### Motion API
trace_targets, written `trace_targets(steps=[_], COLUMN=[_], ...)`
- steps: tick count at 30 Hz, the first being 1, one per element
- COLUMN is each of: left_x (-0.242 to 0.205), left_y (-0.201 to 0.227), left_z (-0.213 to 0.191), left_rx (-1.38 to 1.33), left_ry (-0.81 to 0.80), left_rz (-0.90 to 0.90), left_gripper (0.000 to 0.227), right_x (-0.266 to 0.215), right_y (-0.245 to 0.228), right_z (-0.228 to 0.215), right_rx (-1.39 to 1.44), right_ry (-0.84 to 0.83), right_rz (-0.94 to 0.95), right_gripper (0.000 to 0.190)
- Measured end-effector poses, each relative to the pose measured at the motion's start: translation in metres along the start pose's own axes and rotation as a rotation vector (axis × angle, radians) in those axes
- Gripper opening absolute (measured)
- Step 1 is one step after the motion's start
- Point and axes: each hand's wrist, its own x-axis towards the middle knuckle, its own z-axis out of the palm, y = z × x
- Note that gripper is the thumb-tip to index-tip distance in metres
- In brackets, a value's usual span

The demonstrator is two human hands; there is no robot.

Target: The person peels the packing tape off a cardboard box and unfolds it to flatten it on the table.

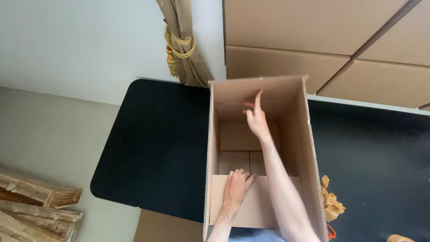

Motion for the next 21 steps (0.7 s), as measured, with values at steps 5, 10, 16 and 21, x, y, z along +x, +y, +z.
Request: trace_targets(steps=[5, 10, 16, 21], left_x=[0.001, 0.001, 0.002, -0.003], left_y=[-0.013, -0.002, -0.011, 0.015], left_z=[0.012, -0.003, 0.014, 0.003], left_rx=[0.037, 0.025, 0.029, 0.086], left_ry=[0.051, -0.008, 0.01, 0.252], left_rz=[0.042, 0.035, 0.071, 0.224], left_gripper=[0.033, 0.037, 0.046, 0.039], right_x=[-0.088, -0.185, -0.2, -0.21], right_y=[0.048, 0.106, 0.158, 0.148], right_z=[0.008, -0.002, -0.014, -0.033], right_rx=[-0.124, -0.757, -0.885, -0.813], right_ry=[0.071, 0.036, 0.109, 0.196], right_rz=[-0.06, -0.016, -0.153, -0.355], right_gripper=[0.046, 0.035, 0.032, 0.029])
